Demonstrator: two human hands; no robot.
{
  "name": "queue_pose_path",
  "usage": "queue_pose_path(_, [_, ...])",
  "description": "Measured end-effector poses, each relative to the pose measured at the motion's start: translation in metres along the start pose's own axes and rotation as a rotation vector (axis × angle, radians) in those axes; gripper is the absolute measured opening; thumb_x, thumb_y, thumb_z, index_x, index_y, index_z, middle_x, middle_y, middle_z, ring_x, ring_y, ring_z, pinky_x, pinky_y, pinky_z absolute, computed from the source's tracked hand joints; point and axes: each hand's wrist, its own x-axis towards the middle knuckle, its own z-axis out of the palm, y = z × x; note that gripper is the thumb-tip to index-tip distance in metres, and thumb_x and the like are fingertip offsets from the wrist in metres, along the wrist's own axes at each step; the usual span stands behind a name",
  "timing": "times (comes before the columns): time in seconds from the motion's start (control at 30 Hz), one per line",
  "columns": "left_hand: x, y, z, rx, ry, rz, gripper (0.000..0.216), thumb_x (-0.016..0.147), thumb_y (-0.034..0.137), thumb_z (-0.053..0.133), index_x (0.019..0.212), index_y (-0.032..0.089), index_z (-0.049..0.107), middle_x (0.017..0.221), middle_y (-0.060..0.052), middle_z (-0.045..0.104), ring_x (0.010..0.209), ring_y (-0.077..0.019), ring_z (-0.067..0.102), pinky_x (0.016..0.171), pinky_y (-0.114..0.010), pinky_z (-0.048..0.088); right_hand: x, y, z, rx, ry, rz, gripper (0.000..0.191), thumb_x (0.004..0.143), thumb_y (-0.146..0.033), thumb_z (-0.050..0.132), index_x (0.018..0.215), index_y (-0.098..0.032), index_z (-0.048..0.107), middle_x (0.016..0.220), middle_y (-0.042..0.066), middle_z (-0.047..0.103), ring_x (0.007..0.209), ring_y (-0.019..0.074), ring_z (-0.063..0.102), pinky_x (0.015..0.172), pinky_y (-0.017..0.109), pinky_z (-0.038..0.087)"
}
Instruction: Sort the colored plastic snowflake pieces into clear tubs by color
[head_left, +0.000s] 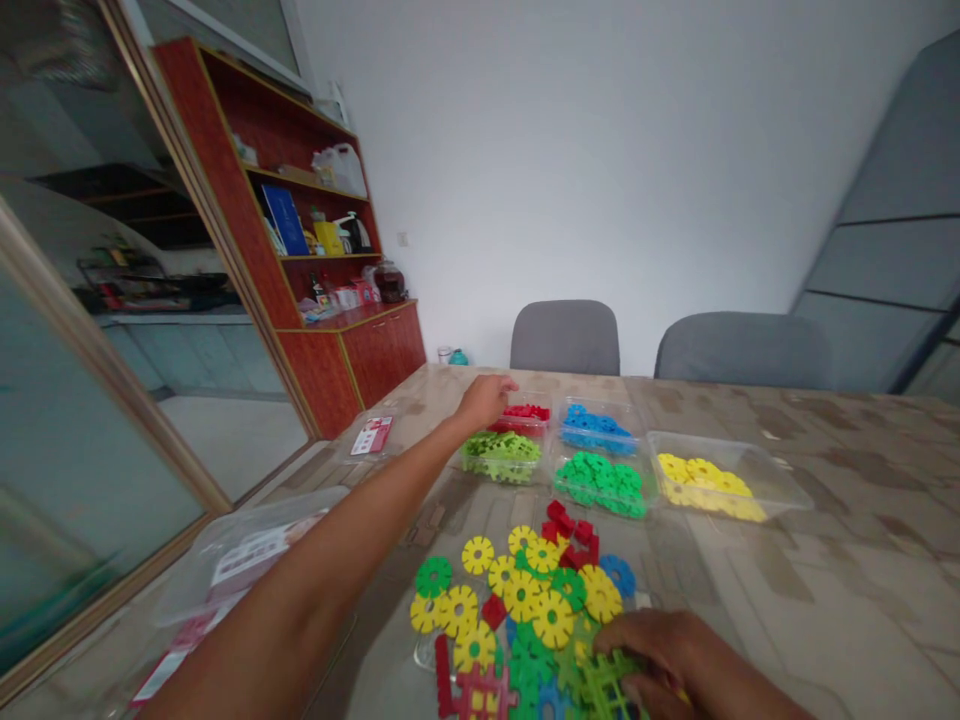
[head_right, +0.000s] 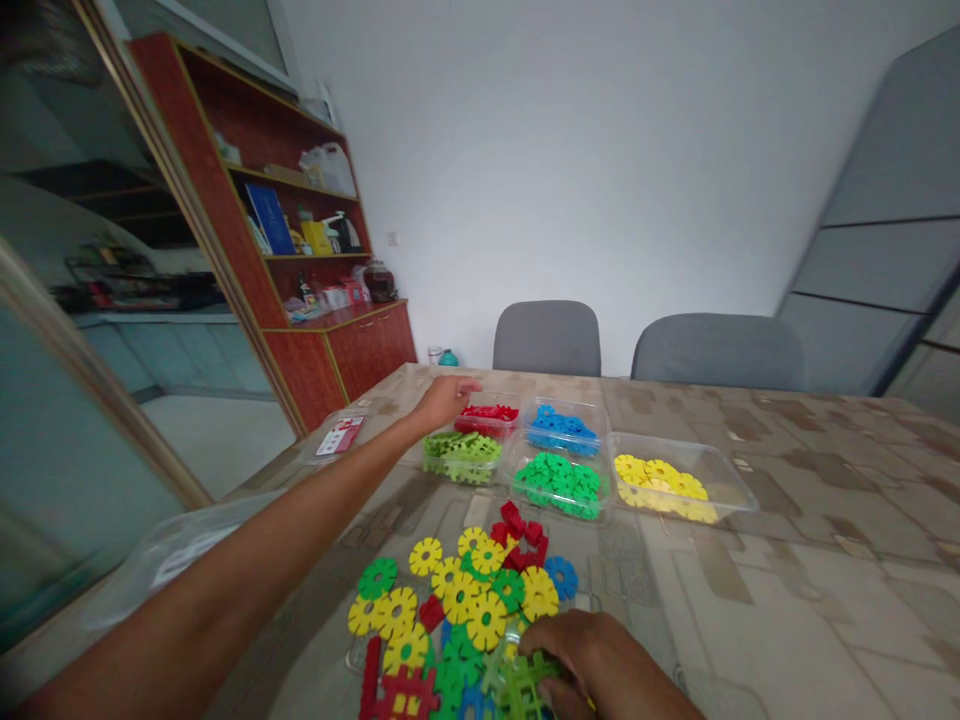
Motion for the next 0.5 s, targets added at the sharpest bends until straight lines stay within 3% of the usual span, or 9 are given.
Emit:
queue_pose_path(0.17, [-0.047, 0.008, -0.012, 0.036, 0.004, 0.119, 0.028, 0.092, 0.011, 0.056, 0.113, 0.02, 0.071, 0.116, -0.003, 0.071, 0.111, -0.0204, 0.063, 0.102, -0.031, 0.045, 0.005, 0.016, -0.005, 0.141, 0.004, 0.12, 0.022, 0.09, -0.031, 0.05, 0.091, -0.019, 0.068, 0.07, 0.0, 0.063, 0.061, 0.0139, 0.052, 0.056, 0.021, 0.038])
queue_pose_path(0.23, [-0.053, 0.005, -0.02, 0.079, -0.022, 0.12, 0.024, 0.091, 0.012, 0.057, 0.11, 0.019, 0.072, 0.114, -0.005, 0.071, 0.112, -0.0213, 0.062, 0.104, -0.033, 0.043, 0.007, 0.018, -0.006, 0.177, 0.003, 0.149, 0.024, 0.091, -0.036, 0.051, 0.088, -0.019, 0.067, 0.066, -0.002, 0.056, 0.058, 0.0129, 0.047, 0.054, 0.021, 0.035])
queue_pose_path(0.33, [-0.044, 0.0, -0.026, 0.152, -0.071, 0.071, 0.018, 0.096, 0.023, 0.059, 0.111, 0.015, 0.067, 0.115, -0.009, 0.067, 0.107, -0.0229, 0.063, 0.097, -0.044, 0.049, 0.009, 0.017, -0.005, 0.188, -0.006, 0.131, 0.026, 0.092, -0.039, 0.05, 0.089, -0.02, 0.067, 0.069, -0.002, 0.057, 0.062, 0.0137, 0.048, 0.056, 0.021, 0.036])
queue_pose_path(0.5, [-0.02, 0.009, -0.014, 0.218, -0.158, 0.014, 0.025, 0.098, 0.032, 0.058, 0.118, 0.017, 0.062, 0.12, -0.01, 0.062, 0.102, -0.0223, 0.063, 0.088, -0.043, 0.054, 0.01, 0.013, -0.005, 0.137, -0.044, 0.097, 0.027, 0.091, -0.037, 0.049, 0.092, -0.018, 0.068, 0.072, 0.001, 0.061, 0.063, 0.0148, 0.051, 0.059, 0.023, 0.04])
